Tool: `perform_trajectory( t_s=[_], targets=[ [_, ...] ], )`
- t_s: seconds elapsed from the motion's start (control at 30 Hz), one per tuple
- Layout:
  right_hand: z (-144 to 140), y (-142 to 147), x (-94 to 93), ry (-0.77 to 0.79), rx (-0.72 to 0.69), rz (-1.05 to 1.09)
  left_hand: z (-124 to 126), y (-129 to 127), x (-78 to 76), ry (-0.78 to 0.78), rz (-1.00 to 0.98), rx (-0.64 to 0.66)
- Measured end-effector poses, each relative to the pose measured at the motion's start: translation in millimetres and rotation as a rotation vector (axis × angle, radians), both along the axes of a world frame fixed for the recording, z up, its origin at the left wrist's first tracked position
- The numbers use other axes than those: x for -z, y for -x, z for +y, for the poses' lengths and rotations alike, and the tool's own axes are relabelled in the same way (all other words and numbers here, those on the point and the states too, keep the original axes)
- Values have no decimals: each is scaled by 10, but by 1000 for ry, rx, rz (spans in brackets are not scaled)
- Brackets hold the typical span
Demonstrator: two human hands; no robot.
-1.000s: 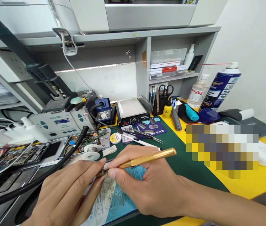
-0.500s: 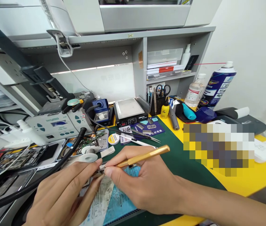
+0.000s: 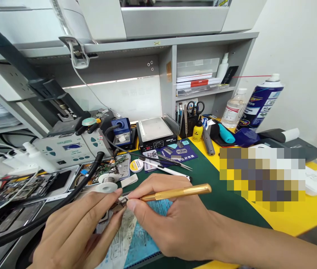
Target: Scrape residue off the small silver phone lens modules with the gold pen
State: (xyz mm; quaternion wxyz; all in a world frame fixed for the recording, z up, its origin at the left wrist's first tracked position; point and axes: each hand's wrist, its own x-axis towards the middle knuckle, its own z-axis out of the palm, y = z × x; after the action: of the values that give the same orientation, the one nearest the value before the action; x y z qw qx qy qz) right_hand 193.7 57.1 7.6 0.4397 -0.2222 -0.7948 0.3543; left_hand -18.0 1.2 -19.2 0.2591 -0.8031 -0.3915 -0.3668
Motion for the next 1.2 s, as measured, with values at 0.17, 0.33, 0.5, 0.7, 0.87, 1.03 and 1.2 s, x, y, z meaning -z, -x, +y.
perform_trajectory(
  t_s=[0.17, 0.33, 0.5, 0.7, 0.87, 1.03, 1.2],
  targets=[
    [11, 11, -7, 18, -2, 8, -4, -23, -13, -8, -4, 3],
    [17, 12, 7, 30, -19, -2, 6, -24, -18, 3, 10, 8],
    [3, 5, 28, 60, -25, 10, 10, -18, -21, 14, 5, -8],
    [7, -2, 29, 80, -6, 38, 11, -23, -21, 18, -10, 1],
    [11, 15, 24, 25, 1, 5, 0, -25, -26, 7, 3, -6],
    [3, 21, 32, 13, 9, -3, 2, 0, -9, 34, 21, 6],
    [-12, 1, 47, 21, -1, 7, 14, -10, -18, 27, -6, 17]
  ],
)
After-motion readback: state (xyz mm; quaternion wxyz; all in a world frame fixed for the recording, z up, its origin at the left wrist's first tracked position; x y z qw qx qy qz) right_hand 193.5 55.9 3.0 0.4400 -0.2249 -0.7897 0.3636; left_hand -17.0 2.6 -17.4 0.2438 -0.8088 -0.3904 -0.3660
